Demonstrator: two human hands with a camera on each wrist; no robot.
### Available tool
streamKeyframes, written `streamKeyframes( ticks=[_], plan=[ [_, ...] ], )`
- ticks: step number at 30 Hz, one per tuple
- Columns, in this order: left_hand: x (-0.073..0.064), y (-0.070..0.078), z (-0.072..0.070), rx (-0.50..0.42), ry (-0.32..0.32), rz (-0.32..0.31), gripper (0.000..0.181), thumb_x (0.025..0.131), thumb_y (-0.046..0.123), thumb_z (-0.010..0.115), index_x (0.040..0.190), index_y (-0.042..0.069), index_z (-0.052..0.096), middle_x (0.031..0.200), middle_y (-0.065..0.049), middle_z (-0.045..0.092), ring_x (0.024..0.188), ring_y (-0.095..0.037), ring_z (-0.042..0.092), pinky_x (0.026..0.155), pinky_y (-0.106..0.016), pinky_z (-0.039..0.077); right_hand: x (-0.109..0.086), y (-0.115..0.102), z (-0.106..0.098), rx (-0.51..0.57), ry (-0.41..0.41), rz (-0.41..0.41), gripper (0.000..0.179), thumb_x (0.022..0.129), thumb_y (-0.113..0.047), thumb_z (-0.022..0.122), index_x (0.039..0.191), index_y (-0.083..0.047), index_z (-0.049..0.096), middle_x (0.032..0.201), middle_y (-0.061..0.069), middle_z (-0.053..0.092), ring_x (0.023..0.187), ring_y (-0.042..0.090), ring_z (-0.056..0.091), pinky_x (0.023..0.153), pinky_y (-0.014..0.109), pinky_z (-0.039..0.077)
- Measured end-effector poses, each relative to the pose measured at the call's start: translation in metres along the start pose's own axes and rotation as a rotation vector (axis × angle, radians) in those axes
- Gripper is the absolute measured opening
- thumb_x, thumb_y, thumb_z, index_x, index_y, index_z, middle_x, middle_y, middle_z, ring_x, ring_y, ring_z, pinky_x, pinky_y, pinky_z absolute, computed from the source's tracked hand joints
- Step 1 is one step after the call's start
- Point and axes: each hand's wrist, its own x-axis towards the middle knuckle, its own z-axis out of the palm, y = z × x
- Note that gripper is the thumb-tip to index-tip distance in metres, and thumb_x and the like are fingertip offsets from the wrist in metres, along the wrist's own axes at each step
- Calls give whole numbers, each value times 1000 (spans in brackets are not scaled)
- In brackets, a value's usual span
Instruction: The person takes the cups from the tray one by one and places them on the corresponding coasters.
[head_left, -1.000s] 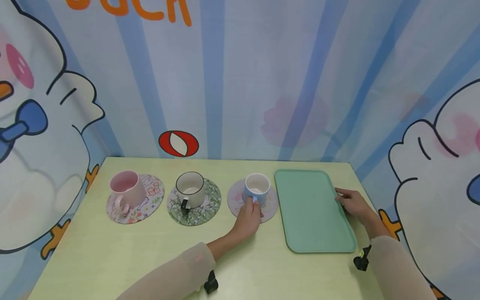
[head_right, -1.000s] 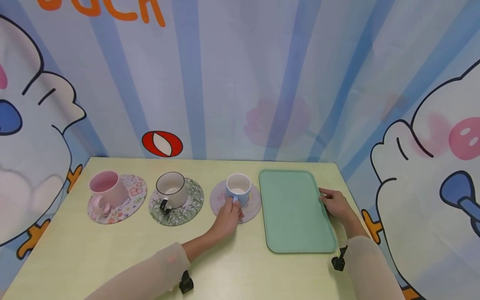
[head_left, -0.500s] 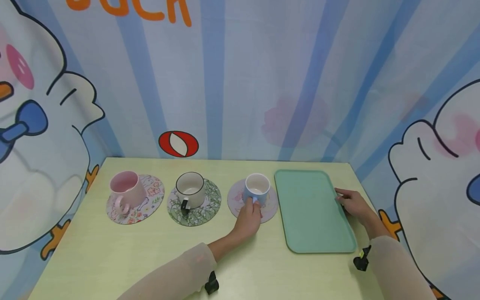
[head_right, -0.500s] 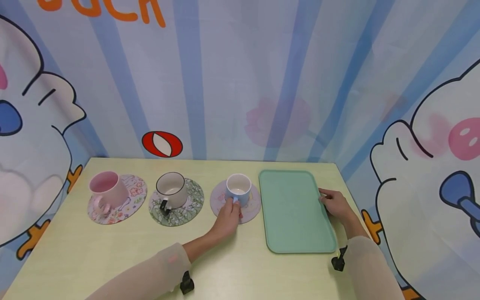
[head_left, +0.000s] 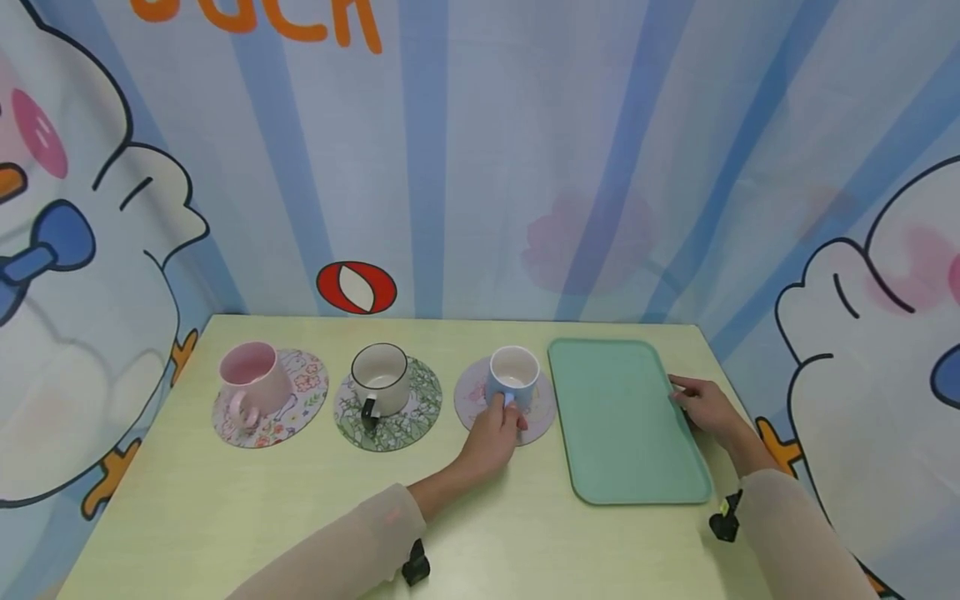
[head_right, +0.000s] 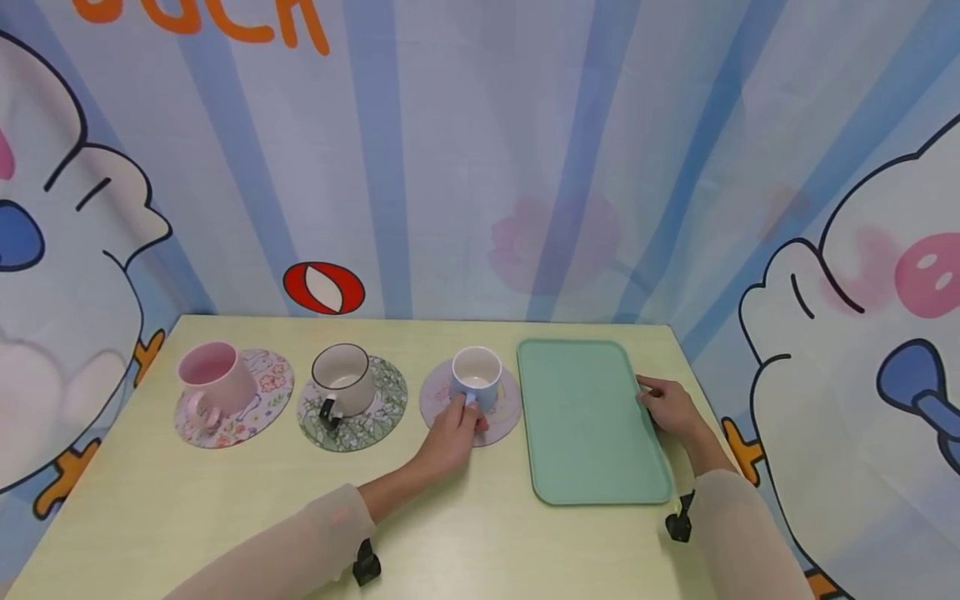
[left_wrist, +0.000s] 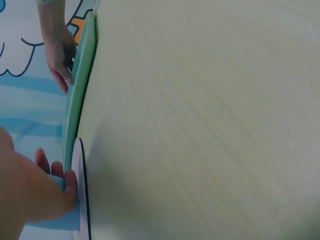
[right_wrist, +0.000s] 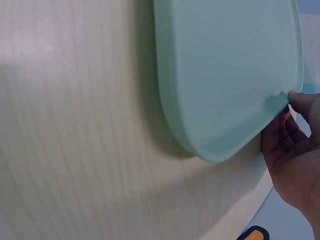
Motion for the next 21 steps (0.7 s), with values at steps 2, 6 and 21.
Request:
streamKeyframes(
  ticks=[2,6,21],
  plan=[
    [2,-1,-3,-6,-10,4,24,115,19,40,103,6,56,93,-4,69,80,-16,57,74,-34,48,1,2,-1,-17,9,-6,52,114,-16,47,162,2,37,79,6,48,61,17,42,57,33,44],
    [6,-6,-10,-2,-34,3,22,111,20,49,103,5,64,97,-5,71,87,-15,61,78,-34,50,0,4,1,-72,38,-26,51,113,-14,49,159,5,40,96,15,60,72,20,51,60,34,47],
    [12,5,-88,257,-424,14,47,106,37,61,133,-1,62,132,-18,66,122,-32,63,100,-50,54,2,-23,-6,-335,-33,-16,60,112,-22,48,154,19,32,139,47,48,119,58,58,90,62,54]
  ],
)
